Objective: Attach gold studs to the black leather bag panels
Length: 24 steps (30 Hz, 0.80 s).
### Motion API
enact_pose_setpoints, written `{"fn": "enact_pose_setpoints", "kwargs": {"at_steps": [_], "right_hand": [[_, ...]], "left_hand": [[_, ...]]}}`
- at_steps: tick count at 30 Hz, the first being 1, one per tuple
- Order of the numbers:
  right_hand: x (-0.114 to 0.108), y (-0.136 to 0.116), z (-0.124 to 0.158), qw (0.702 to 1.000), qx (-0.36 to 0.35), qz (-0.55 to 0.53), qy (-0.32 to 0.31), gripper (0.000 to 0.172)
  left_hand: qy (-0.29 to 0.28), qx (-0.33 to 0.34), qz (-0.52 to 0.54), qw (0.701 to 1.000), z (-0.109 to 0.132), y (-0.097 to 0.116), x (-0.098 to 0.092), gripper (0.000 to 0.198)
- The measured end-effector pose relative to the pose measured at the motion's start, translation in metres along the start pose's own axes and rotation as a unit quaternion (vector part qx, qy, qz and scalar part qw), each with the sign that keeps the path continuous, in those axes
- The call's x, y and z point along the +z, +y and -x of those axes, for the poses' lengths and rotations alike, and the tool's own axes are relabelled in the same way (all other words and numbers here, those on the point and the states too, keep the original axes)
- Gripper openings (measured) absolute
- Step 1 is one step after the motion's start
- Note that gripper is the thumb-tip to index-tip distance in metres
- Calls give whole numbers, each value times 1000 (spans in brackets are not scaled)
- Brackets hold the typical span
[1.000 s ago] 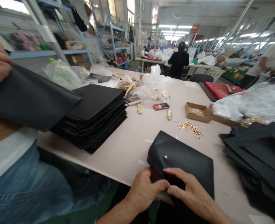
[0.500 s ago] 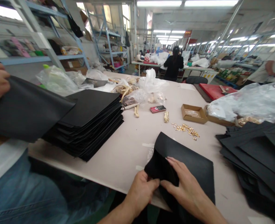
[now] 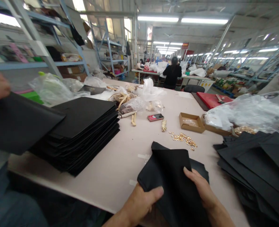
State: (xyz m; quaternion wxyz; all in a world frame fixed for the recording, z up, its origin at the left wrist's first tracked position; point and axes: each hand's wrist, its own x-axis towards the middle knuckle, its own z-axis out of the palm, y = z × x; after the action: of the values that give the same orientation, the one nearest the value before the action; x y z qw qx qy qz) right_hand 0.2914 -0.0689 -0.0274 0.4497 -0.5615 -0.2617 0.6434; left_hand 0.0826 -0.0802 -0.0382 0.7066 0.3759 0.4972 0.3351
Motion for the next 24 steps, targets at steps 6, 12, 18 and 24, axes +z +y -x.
{"fn": "enact_pose_setpoints", "kwargs": {"at_steps": [6, 12, 18, 24], "right_hand": [[-8, 11, -1, 998, 26, -27, -55, 29], [11, -10, 16, 986, 6, 141, -92, 37], [37, 9, 21, 820, -249, 487, -167, 64], [36, 27, 23, 775, -345, 514, -131, 41]], "left_hand": [[-152, -113, 145, 971, -21, 34, -61, 66], [-158, -183, 39, 970, -44, 39, -45, 40], [-54, -148, 9, 987, -50, 19, -13, 23], [-33, -123, 42, 991, -46, 16, -1, 18]]}}
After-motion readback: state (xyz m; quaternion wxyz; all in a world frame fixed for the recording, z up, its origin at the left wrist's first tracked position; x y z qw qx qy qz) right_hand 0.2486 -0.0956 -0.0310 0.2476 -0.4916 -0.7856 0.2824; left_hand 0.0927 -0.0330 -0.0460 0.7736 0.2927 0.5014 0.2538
